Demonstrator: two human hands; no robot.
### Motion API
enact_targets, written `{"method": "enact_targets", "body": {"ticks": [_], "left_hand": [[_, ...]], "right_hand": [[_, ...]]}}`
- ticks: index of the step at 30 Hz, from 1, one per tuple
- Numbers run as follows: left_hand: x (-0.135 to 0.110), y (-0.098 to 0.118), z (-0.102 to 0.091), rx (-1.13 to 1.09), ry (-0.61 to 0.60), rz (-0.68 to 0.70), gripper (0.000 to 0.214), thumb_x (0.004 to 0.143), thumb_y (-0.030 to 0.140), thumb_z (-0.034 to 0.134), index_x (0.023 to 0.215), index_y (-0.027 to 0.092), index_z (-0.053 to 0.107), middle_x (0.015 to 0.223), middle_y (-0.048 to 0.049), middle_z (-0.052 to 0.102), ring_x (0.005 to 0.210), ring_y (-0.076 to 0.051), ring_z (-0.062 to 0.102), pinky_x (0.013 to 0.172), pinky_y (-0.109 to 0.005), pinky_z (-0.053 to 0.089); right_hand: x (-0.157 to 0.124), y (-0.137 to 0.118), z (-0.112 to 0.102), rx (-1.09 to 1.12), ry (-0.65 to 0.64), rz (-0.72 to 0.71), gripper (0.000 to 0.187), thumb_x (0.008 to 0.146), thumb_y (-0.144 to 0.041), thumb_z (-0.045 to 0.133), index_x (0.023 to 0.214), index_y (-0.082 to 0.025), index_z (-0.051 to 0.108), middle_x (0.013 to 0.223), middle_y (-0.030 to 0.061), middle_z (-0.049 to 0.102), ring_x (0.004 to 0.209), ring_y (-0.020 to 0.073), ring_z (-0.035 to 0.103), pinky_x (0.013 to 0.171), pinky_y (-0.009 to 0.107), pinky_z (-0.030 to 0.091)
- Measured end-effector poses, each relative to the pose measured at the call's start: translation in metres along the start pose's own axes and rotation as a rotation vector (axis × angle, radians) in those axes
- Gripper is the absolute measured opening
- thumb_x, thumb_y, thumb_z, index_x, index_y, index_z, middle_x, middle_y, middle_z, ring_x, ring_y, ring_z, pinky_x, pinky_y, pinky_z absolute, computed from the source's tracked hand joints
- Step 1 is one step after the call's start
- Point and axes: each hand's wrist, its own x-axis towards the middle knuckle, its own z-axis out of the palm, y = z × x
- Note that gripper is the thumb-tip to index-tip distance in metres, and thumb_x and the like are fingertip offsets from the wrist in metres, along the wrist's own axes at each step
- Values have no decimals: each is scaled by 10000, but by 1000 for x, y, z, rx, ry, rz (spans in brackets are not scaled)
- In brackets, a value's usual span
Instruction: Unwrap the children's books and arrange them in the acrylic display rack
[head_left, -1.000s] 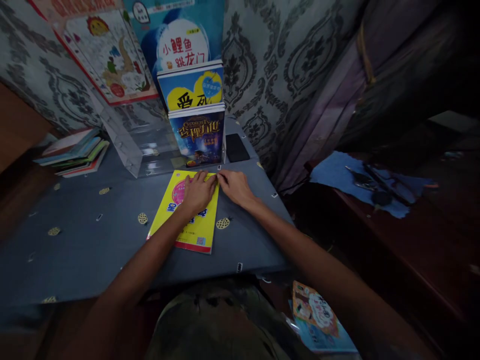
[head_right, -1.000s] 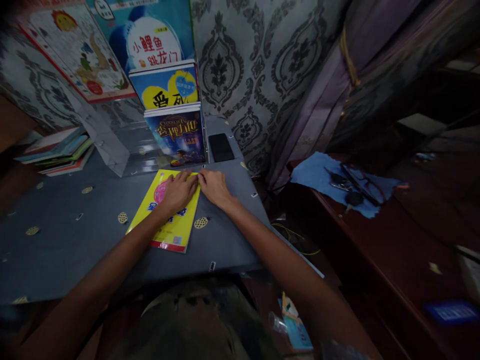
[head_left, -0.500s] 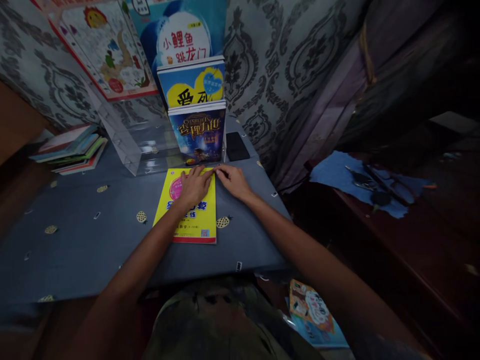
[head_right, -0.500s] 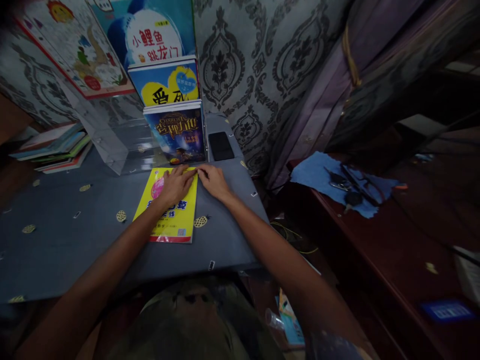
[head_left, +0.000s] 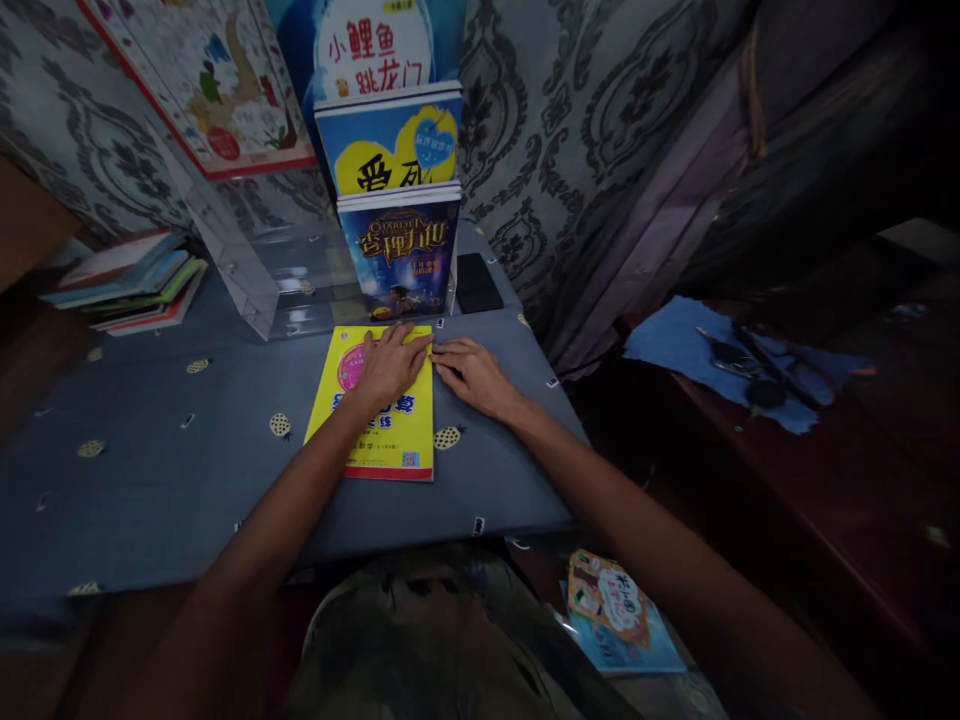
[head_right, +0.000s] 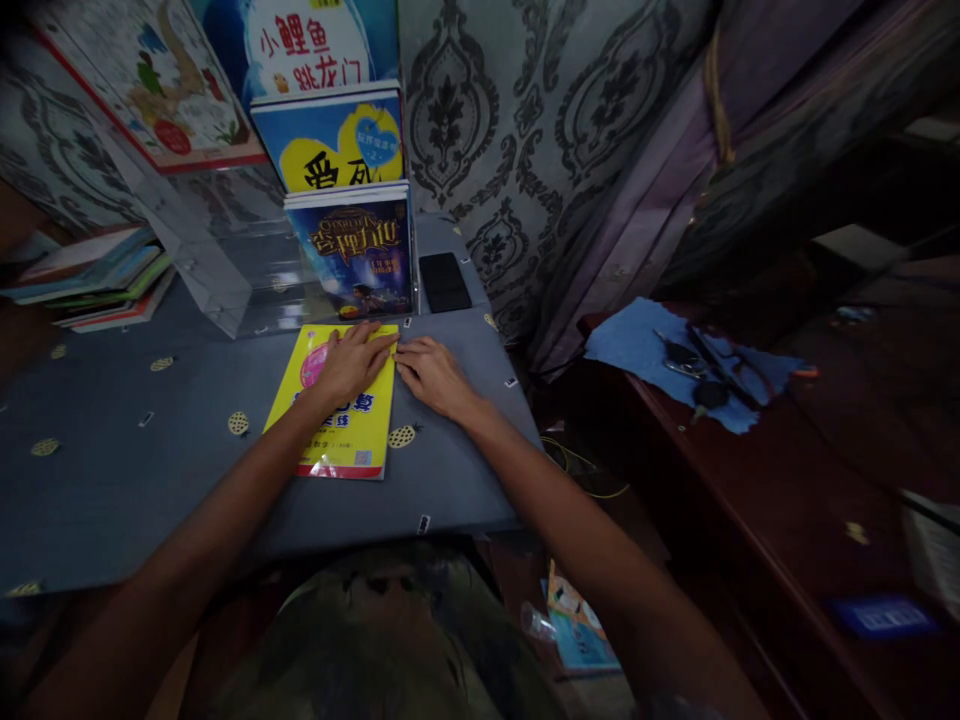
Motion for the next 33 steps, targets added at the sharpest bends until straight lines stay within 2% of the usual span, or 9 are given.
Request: {"method": "enact_targets", "body": {"ticks": [5,9,11,13,16,19,24,27,33], "left_hand": [[-9,-10,-3,-42,-15,115,402,1053,294,395,1390,270,614,1499,-120,545,1419,-312,447,1150,-649,315],[-18,-19,-2,-37,5,209,394,1047,289,425,1393,275,614,1475,-116,565,1382,-294,485,1152,-607,336],[-20,-21,0,-19,27,224,393,1046,287,428,1393,276,612,1470,-118,569,1377,-296,491,1145,-612,345],[-21,-21,3,0,45,235,390,1047,294,426,1388,278,614,1463,-118,573,1371,-297,496,1137,-615,355],[-19,-20,5,33,71,245,389,1049,303,420,1386,285,614,1447,-114,582,1359,-296,503,1125,-603,375],[-21,-18,5,57,84,244,387,1047,293,424,1380,284,620,1416,-118,600,1339,-302,515,1102,-590,403],[-39,-15,-2,-15,64,354,356,1042,281,444,1318,249,667,1377,-122,620,1304,-289,543,1089,-561,430],[-55,-13,-5,-61,37,434,356,1041,294,457,1330,244,658,1389,-118,613,1352,-287,514,1117,-559,409],[-66,-10,-5,-58,12,409,366,1036,320,479,1349,231,645,1424,-120,600,1405,-302,472,1156,-564,367]], "right_hand": [[0,1,-1,-5,27,-22,318,975,-196,514,1167,-191,768,1229,131,737,1149,289,637,1004,486,489],[-1,-1,-5,43,55,-8,313,974,-200,494,1128,-200,767,1103,108,761,1038,275,657,983,481,494],[-1,-1,-6,76,94,33,318,969,-207,488,1171,-205,735,1074,96,757,1035,275,649,968,474,505],[-2,1,-5,112,111,47,355,964,-218,492,1274,-206,665,1160,98,737,1101,279,629,985,476,506],[-3,4,-3,147,63,14,447,972,-232,481,1415,-221,542,1332,105,676,1209,283,593,1050,507,474],[-3,6,-2,146,20,13,477,990,-231,447,1466,-230,483,1345,106,672,1230,286,591,1068,530,461],[-1,3,-4,141,12,18,468,1002,-219,438,1467,-229,487,1328,105,681,1245,280,592,1072,528,462],[-1,1,-5,131,3,34,454,1004,-228,456,1456,-224,505,1322,107,683,1240,279,593,1063,516,468],[-2,-1,-4,85,6,47,436,981,-231,510,1414,-228,564,1353,110,668,1237,295,585,1051,521,466]]}}
